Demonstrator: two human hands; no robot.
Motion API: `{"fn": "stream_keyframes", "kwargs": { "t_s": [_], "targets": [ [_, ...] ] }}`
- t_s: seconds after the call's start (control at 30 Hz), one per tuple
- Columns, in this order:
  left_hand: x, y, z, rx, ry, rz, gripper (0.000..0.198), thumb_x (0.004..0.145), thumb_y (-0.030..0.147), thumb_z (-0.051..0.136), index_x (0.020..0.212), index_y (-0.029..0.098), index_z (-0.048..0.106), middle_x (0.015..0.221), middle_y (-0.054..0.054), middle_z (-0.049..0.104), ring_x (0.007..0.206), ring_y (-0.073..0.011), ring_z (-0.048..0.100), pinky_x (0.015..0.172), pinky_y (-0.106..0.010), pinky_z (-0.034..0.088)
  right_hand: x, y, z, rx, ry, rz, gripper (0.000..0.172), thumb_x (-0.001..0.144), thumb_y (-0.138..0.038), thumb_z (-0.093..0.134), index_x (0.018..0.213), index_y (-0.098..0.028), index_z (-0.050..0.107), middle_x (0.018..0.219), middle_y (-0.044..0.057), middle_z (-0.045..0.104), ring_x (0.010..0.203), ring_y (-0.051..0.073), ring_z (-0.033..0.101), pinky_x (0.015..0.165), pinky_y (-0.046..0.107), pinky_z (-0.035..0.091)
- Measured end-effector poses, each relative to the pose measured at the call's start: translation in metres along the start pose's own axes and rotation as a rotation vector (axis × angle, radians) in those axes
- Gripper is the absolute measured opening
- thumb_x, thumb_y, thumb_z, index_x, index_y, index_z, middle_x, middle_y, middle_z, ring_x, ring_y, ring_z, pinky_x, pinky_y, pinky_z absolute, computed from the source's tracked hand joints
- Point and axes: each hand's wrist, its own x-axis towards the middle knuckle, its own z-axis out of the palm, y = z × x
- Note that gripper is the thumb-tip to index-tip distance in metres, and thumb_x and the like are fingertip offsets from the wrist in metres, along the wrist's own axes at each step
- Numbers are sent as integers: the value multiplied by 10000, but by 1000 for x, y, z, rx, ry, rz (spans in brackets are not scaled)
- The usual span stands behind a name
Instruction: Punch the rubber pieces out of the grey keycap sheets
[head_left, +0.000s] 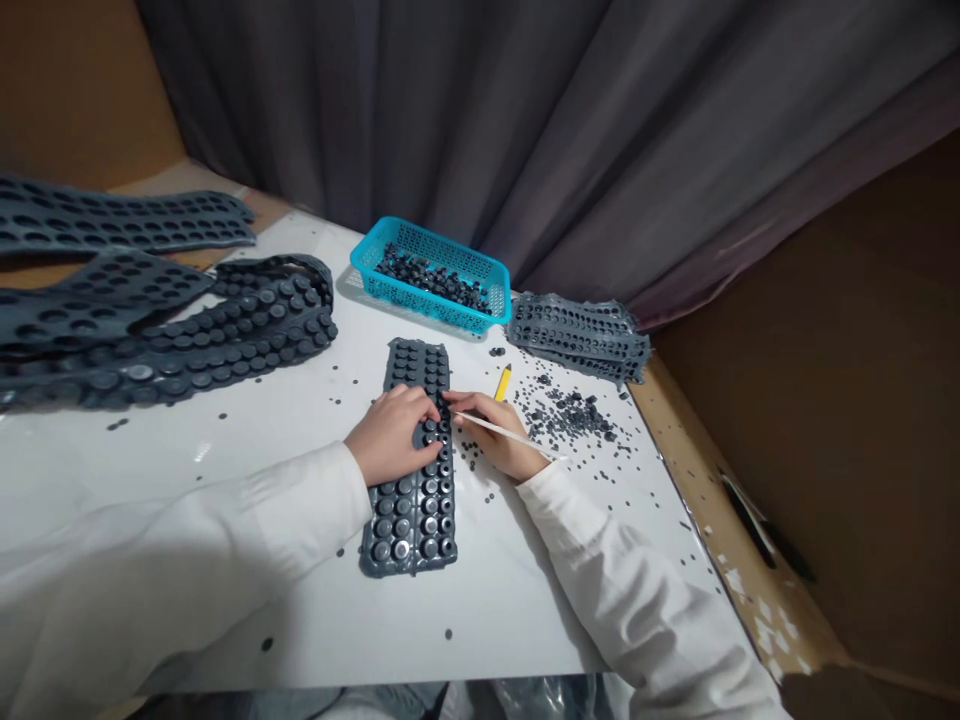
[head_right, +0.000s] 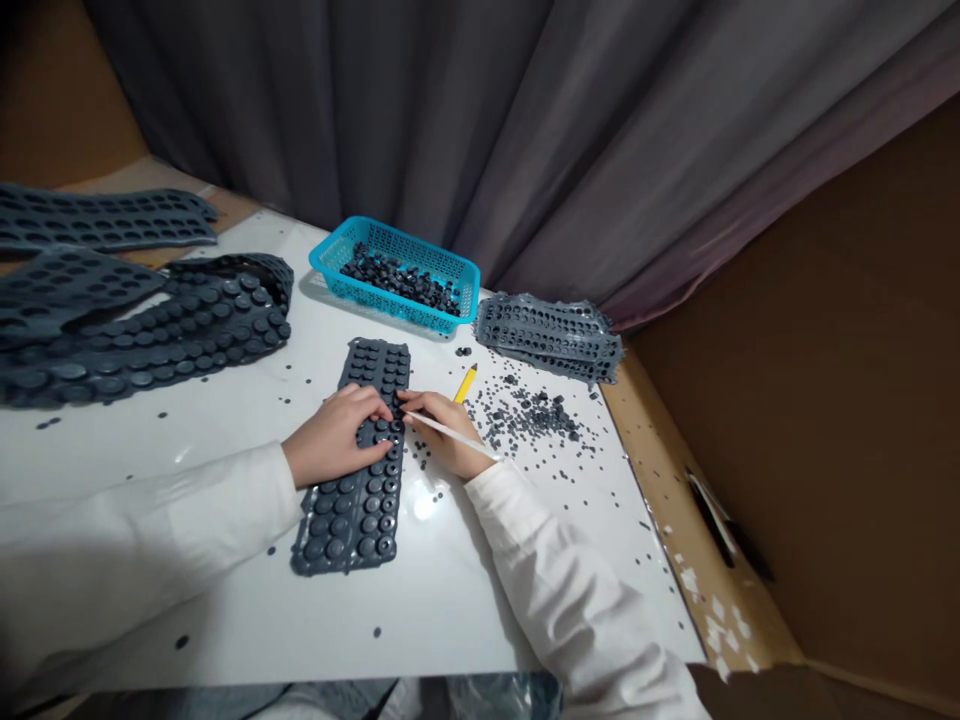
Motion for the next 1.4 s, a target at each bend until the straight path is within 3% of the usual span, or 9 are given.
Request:
{"fn": "stream_keyframes", "kwargs": {
  "t_s": [0.17,0.3,0.43,0.53,0.73,1.07,1.2,1.3,1.4],
  "targets": [
    [0,0,0,-8,-8,-5,181,709,297,581,851,186,559,856,-40,554,879,-235,484,784,-391,415,1,3,-2,-85,-32,-66,111,868,-224,486,935,-178,562,1100,122,633,1026,171,598,868,327,489],
    [0,0,0,0,-6,-4,183,708,298,580,849,185,558,844,-42,552,875,-238,482,782,-395,414,6,12,-2,-294,-73,-159,188,899,-232,405,976,-184,570,1142,123,609,1037,178,579,870,343,487],
    [0,1,-1,-15,2,6,163,703,284,583,832,188,554,826,-39,554,858,-235,485,772,-393,416,11,23,-9,-408,51,-94,214,900,-222,383,978,-158,572,1157,157,595,1060,211,571,882,379,474],
    [0,0,-1,-18,1,7,163,700,281,586,832,191,555,821,-36,556,853,-234,486,766,-392,417,11,22,-13,-302,123,-4,168,889,-238,424,972,-172,554,1098,136,635,1013,203,607,840,359,494],
    [0,0,-1,-20,6,3,166,693,278,593,832,196,554,819,-34,556,859,-235,490,770,-394,416,8,7,-3,-16,50,18,130,863,-265,498,941,-183,562,1133,123,624,1058,187,590,870,339,482],
    [0,1,-2,-18,4,0,160,695,279,589,825,194,556,819,-37,559,860,-237,490,774,-399,421,17,20,-2,-246,-15,-99,190,898,-254,401,960,-190,568,1108,122,624,1039,188,585,870,356,482],
    [-1,1,-1,-13,5,7,155,701,283,588,823,194,556,804,-33,552,850,-231,493,761,-387,421,26,28,-7,-319,143,-41,189,891,-269,404,926,-182,568,1101,134,627,1052,216,580,882,385,473],
    [-1,1,-1,-11,6,10,153,702,284,587,819,192,551,811,-33,553,849,-230,492,754,-383,421,28,27,-11,-222,211,35,165,883,-289,439,947,-181,546,1075,129,646,981,211,619,835,369,493],
    [0,0,0,-3,1,12,159,701,287,588,821,188,549,819,-35,557,851,-230,490,763,-385,420,25,19,-9,-29,125,44,153,871,-304,475,930,-180,543,1108,122,636,1016,202,609,844,348,487]
  ]
}}
